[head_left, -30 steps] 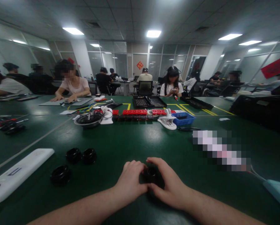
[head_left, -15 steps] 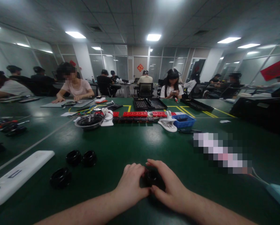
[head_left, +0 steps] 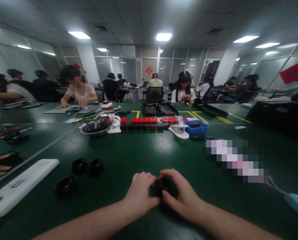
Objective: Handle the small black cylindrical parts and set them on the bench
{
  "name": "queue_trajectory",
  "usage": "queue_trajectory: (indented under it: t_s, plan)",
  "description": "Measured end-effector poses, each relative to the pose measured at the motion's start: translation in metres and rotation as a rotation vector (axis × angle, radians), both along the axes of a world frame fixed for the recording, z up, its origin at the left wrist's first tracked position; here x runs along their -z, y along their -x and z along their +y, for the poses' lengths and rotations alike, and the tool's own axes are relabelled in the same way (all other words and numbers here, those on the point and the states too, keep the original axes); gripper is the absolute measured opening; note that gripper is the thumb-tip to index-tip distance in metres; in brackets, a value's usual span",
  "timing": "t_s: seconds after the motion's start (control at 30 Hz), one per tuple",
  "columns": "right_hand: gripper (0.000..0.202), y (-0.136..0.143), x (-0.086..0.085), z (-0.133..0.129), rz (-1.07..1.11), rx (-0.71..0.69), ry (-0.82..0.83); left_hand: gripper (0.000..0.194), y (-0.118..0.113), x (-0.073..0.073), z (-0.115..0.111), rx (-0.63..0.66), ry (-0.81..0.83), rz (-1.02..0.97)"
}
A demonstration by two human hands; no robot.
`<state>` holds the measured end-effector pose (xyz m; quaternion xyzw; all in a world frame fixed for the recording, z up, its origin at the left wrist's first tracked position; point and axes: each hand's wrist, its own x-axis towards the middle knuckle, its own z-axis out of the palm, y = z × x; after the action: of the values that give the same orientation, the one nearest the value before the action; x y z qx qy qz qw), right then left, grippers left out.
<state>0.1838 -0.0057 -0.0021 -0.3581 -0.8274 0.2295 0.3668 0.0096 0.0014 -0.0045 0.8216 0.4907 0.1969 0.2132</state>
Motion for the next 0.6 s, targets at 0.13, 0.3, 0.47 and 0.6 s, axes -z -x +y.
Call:
queue_trajectory:
  t_s: [0.13, 0.3, 0.47, 0.6]
  plan:
    - [0.055, -0.0018, -0.0017, -0.0011, -0.028, -0.052, 0.018, 0.021, 0.0004, -0.0013, 0.0006, -0.001, 0.020, -0.001]
    - [0.046, -0.0006, 0.0008, 0.0029, -0.020, 0.042, 0.061, 0.023, 0.0010, -0.0009, -0.0002, 0.006, 0.007, -0.018]
    - [0.035, 0.0005, 0.0014, 0.0046, 0.028, 0.070, 0.026, 0.025, 0.0008, -0.0006, -0.0020, 0.007, 0.000, -0.023]
    - [0.044, -0.0008, -0.0009, 0.0031, 0.051, -0.018, -0.002, 0.024, 0.0010, 0.0003, -0.0008, -0.002, 0.008, -0.026]
